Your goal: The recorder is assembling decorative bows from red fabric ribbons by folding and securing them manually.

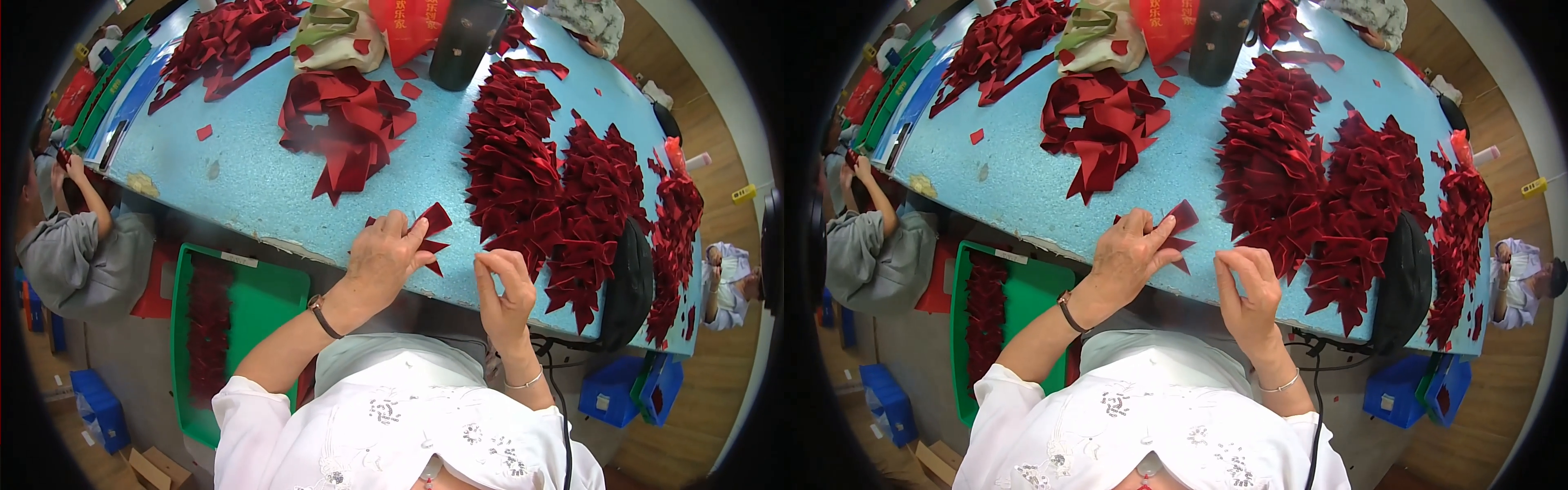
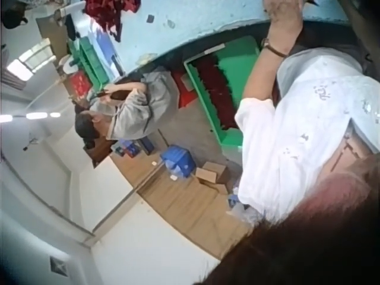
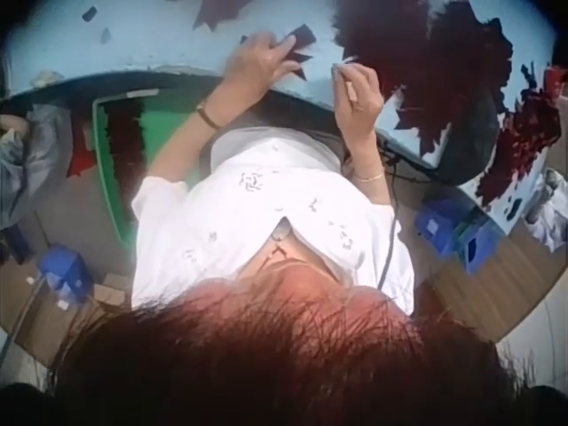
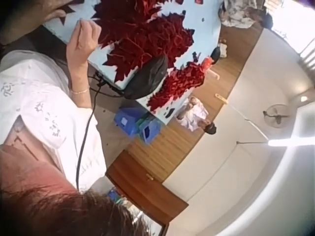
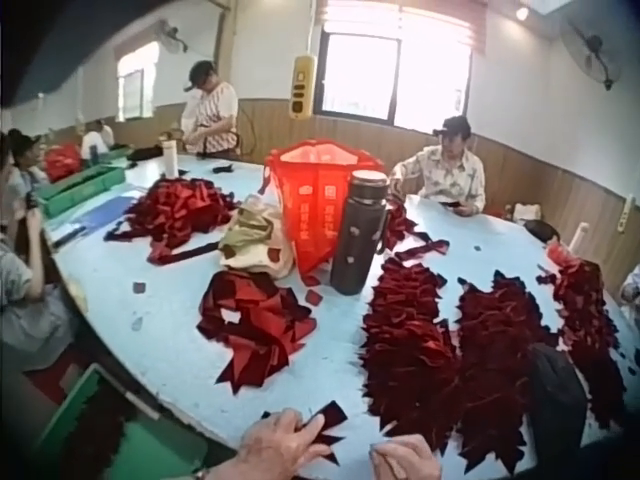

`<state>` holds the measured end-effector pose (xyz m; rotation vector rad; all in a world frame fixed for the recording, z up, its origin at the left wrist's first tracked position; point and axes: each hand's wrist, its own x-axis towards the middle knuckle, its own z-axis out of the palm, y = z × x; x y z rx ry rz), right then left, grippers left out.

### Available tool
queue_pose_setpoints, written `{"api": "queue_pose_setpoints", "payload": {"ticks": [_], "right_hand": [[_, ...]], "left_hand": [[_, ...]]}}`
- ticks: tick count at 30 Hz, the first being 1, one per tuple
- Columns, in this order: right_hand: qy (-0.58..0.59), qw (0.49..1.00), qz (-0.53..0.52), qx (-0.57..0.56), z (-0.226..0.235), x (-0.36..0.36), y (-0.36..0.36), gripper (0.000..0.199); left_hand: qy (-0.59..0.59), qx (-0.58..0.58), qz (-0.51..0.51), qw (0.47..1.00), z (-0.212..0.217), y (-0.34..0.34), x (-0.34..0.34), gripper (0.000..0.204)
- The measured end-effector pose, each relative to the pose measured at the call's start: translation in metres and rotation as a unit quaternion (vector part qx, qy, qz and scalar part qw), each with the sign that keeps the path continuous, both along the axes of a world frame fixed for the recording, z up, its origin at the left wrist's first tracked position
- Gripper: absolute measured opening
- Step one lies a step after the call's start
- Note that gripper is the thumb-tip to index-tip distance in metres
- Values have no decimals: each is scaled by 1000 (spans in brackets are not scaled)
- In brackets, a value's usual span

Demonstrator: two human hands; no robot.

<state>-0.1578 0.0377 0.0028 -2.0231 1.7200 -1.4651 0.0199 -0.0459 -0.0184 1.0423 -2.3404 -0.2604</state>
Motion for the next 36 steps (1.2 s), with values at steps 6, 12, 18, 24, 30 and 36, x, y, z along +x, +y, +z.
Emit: {"api": "queue_pose_setpoints", "payload": {"ticks": [6, 12, 18, 24, 30, 36], "right_hand": [[-176, 984, 9, 39, 3, 11, -19, 15], [-204, 977, 49, 37, 14, 17, -25, 15], [-166, 982, 76, 51, 11, 26, -35, 16], [-125, 975, 128, 134, 14, 46, -55, 13], [30, 981, 132, 139, -19, 45, -70, 6], [62, 982, 123, 127, -18, 54, -75, 8]], "left_hand": [[29, 13, -4, 999, 5, 1, 6, 45], [206, 120, 0, 971, 23, -7, 43, 34], [249, 139, 116, 951, 28, 0, 72, 19], [247, 43, 64, 966, 9, 3, 65, 16], [199, 183, 83, 959, 11, -22, 59, 16], [123, 144, 41, 981, 0, -37, 57, 17]]}}
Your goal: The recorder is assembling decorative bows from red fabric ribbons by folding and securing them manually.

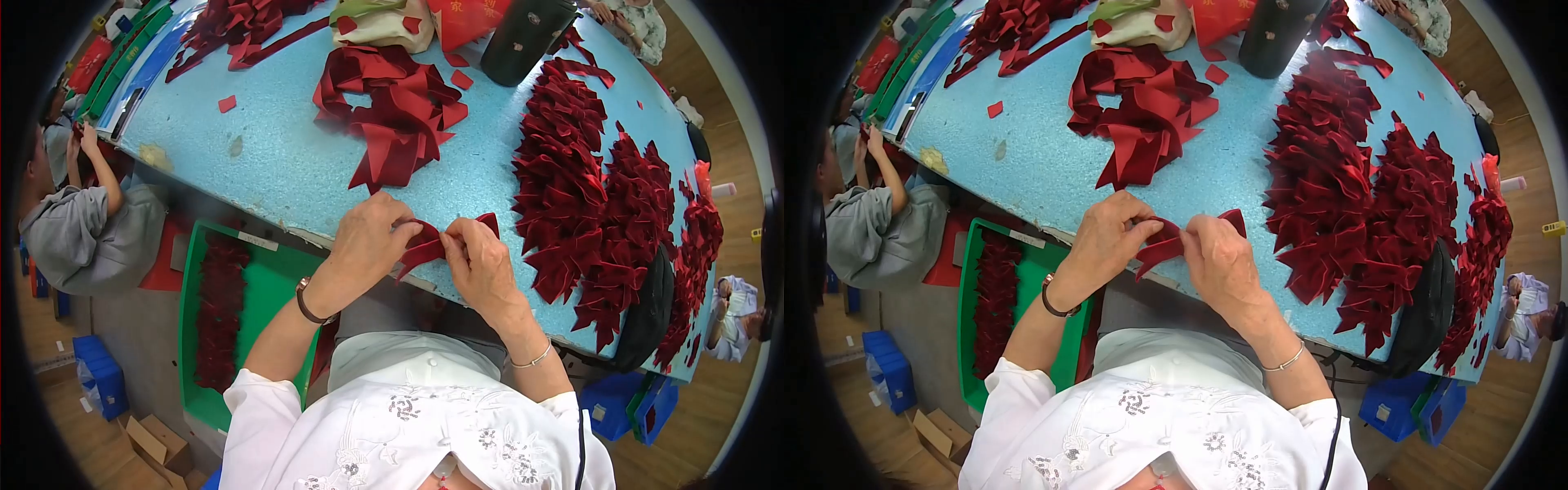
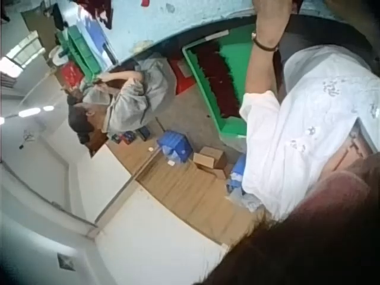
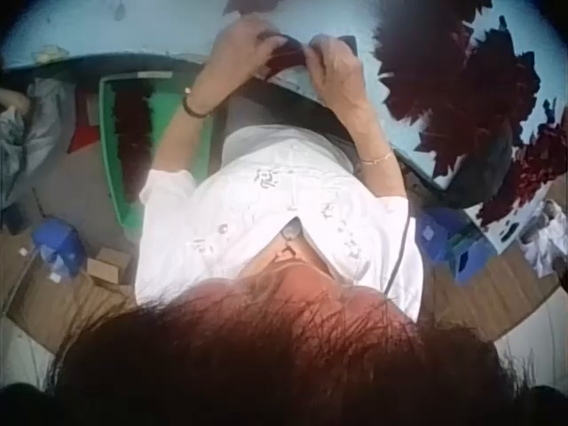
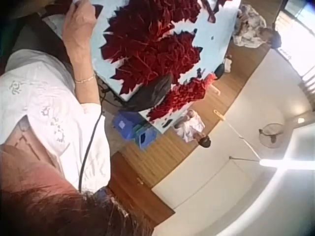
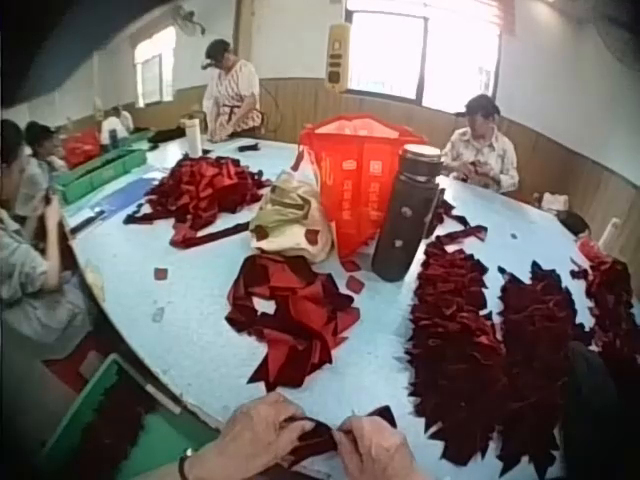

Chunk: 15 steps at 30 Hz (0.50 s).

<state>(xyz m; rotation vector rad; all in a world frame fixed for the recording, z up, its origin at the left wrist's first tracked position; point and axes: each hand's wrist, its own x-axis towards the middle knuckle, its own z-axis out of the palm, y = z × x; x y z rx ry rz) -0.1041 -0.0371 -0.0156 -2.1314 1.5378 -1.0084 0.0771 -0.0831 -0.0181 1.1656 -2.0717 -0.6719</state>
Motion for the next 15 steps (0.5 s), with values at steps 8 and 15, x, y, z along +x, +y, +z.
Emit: {"api": "queue_pose_setpoints", "payload": {"ticks": [8, 15], "right_hand": [[34, 999, 18, 22, 1, -3, -7, 12], [44, 999, 27, 15, 1, -2, -9, 14]], "left_hand": [[58, 101, -8, 993, 2, -15, -10, 13], [80, 129, 0, 988, -3, -17, -9, 12]]}}
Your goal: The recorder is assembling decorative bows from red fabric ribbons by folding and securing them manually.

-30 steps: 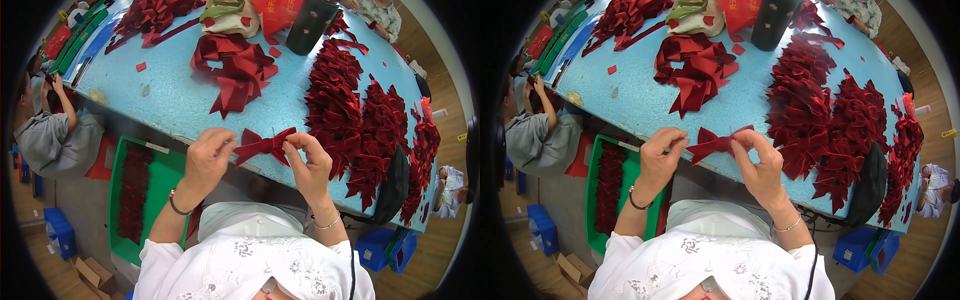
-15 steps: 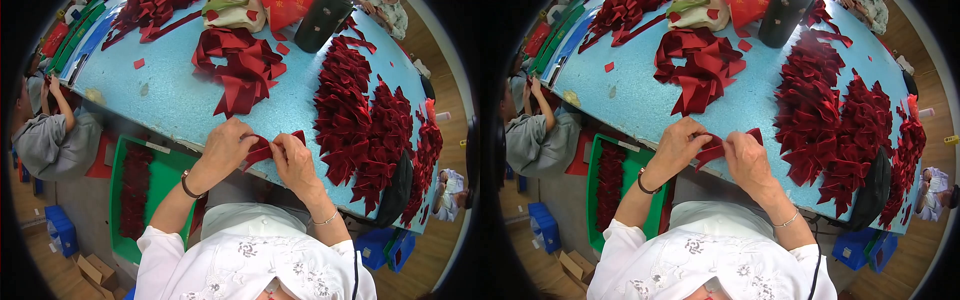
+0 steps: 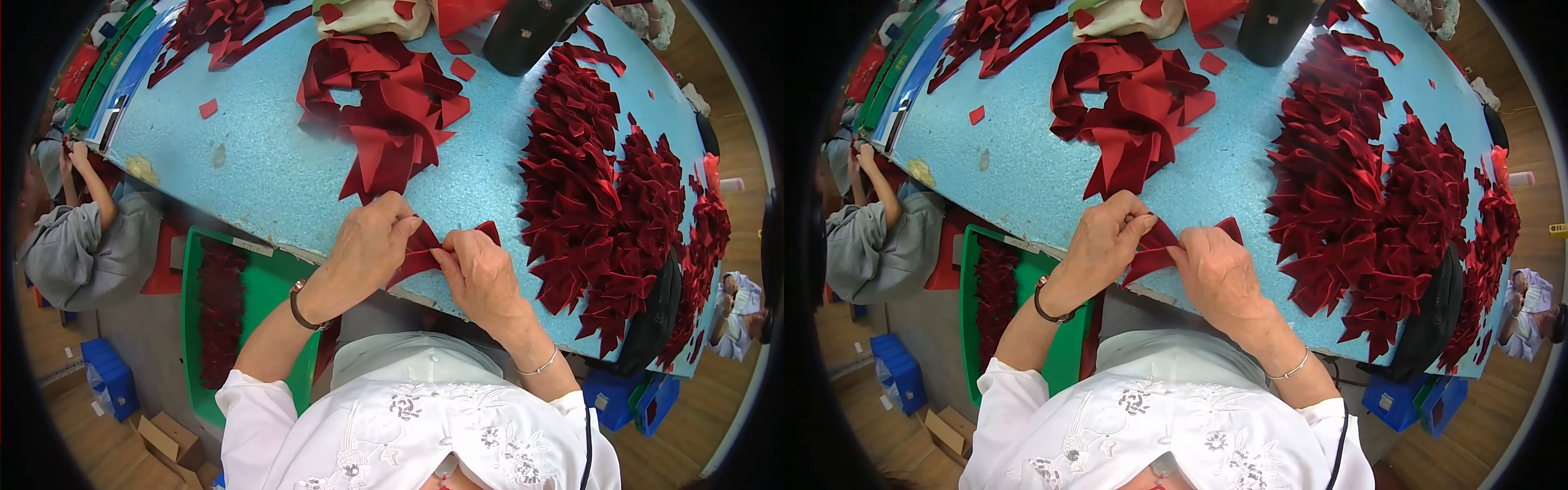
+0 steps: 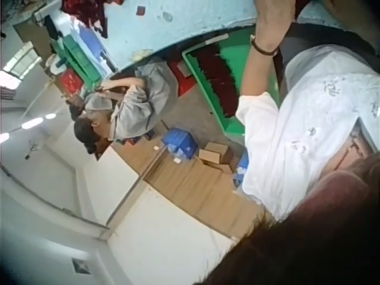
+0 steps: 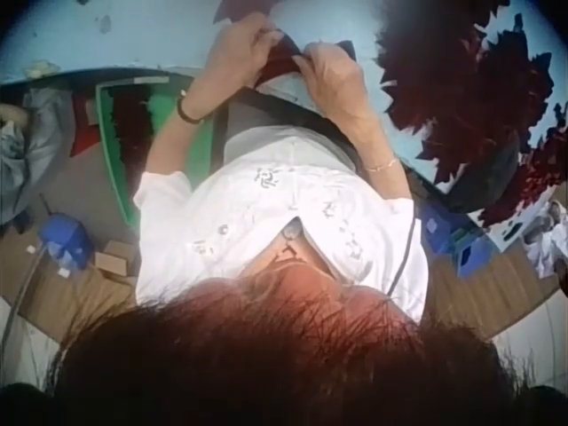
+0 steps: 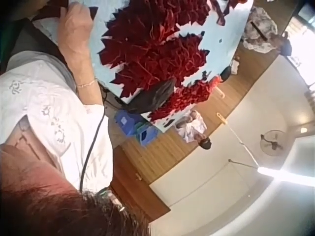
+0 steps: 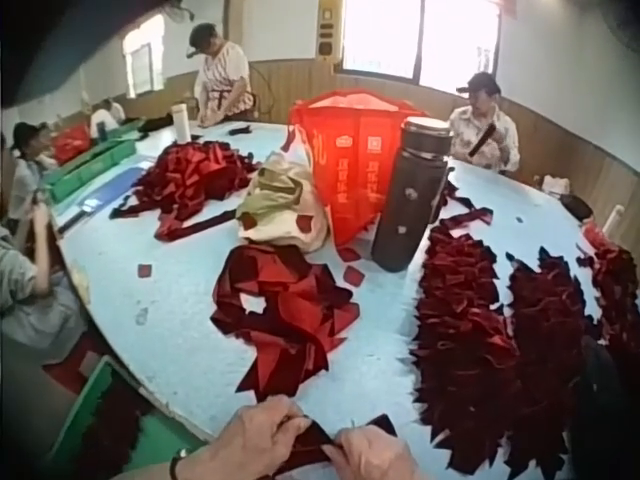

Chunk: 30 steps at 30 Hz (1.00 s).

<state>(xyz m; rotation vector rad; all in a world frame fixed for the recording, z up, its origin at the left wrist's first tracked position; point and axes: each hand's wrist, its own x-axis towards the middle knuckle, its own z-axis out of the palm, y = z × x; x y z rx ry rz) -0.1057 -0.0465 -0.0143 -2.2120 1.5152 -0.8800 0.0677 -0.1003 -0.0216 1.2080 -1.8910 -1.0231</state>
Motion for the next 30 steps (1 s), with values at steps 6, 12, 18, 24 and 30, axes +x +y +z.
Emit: {"api": "queue_pose_setpoints", "payload": {"ticks": [6, 12, 18, 24, 30], "right_hand": [[-9, 1000, -16, 14, 0, 1, -2, 14], [5, 1000, -18, -9, -3, 2, 0, 15], [10, 1000, -7, -13, -7, -2, 5, 16], [14, 1000, -13, 1, -10, 1, -1, 16], [-15, 999, -3, -34, 1, 1, -2, 16]], "left_hand": [[14, 46, -36, 998, 16, 0, 0, 14], [-54, 115, -80, 989, 25, -1, 0, 22], [-63, 195, -93, 974, 35, -3, 1, 18], [-34, 70, -83, 993, 28, -9, -5, 14], [-35, 57, -36, 997, 32, 3, -14, 9]]}}
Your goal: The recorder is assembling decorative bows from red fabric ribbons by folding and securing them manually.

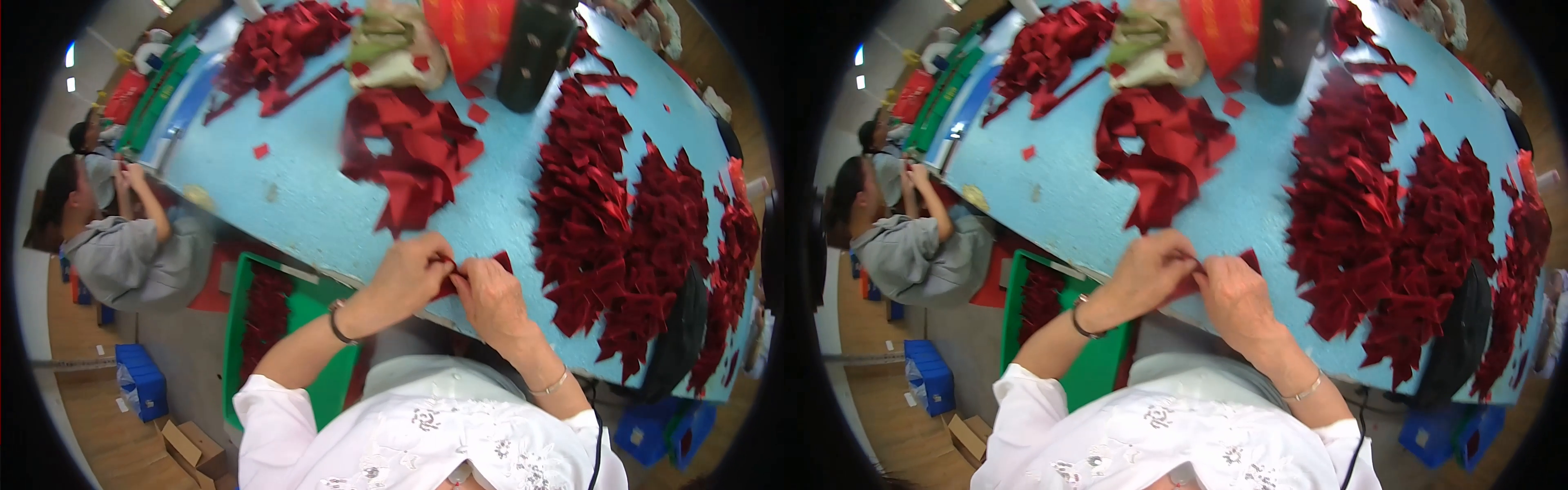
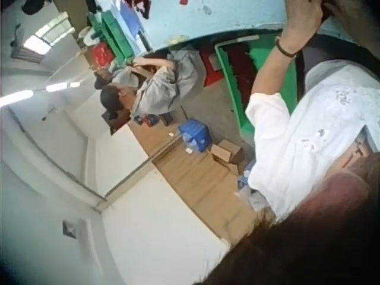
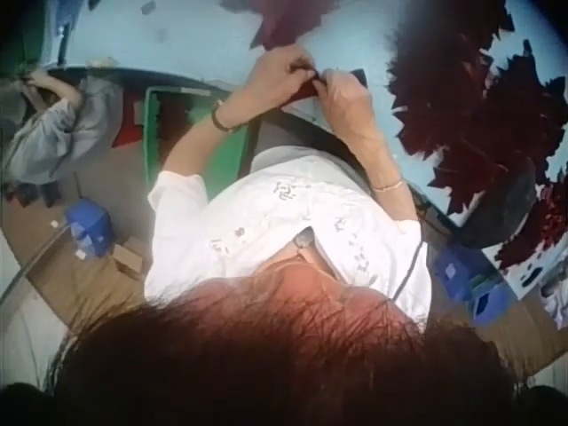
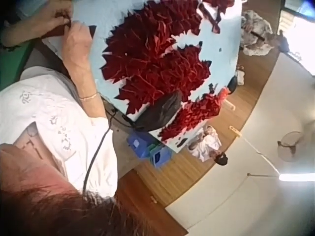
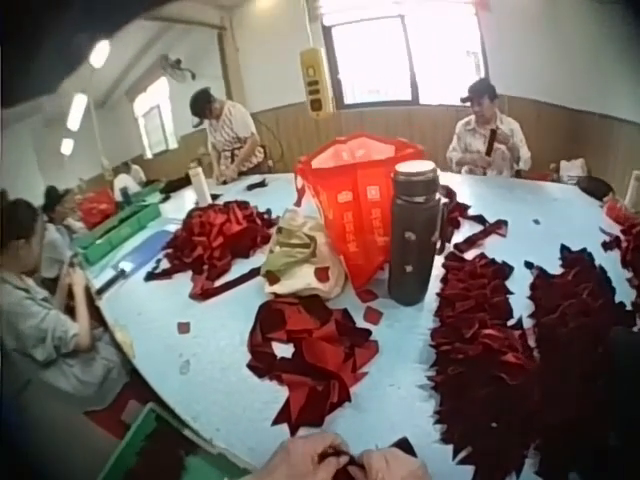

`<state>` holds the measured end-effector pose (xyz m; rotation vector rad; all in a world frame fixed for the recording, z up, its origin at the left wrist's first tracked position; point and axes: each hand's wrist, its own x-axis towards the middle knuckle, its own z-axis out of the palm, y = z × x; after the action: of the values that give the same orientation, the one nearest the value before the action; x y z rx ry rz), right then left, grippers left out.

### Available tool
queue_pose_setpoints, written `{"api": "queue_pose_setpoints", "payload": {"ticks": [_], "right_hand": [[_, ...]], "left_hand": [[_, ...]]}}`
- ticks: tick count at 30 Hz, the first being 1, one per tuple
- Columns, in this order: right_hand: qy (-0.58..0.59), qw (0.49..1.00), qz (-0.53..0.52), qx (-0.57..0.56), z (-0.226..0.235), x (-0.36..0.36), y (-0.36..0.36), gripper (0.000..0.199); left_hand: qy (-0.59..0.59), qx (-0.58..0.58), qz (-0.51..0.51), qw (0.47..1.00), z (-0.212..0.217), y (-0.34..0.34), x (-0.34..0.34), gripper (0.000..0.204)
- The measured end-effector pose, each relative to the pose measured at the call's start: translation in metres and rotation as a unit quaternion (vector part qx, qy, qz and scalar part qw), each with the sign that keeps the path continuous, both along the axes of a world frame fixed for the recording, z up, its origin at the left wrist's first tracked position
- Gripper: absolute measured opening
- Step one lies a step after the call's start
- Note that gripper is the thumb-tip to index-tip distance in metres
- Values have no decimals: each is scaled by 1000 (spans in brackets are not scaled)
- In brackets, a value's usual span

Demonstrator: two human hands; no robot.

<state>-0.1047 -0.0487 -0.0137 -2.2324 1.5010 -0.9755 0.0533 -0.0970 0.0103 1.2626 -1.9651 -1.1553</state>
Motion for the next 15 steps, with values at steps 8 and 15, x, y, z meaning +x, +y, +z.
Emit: {"api": "queue_pose_setpoints", "payload": {"ticks": [8, 15], "right_hand": [[8, 1000, -21, -5, -6, -4, 17, 14], [10, 1000, -27, 5, -4, -2, 15, 12]], "left_hand": [[55, -76, 0, 996, -15, 20, -7, 7], [-11, -109, 42, 993, -12, 21, -5, 14]]}}
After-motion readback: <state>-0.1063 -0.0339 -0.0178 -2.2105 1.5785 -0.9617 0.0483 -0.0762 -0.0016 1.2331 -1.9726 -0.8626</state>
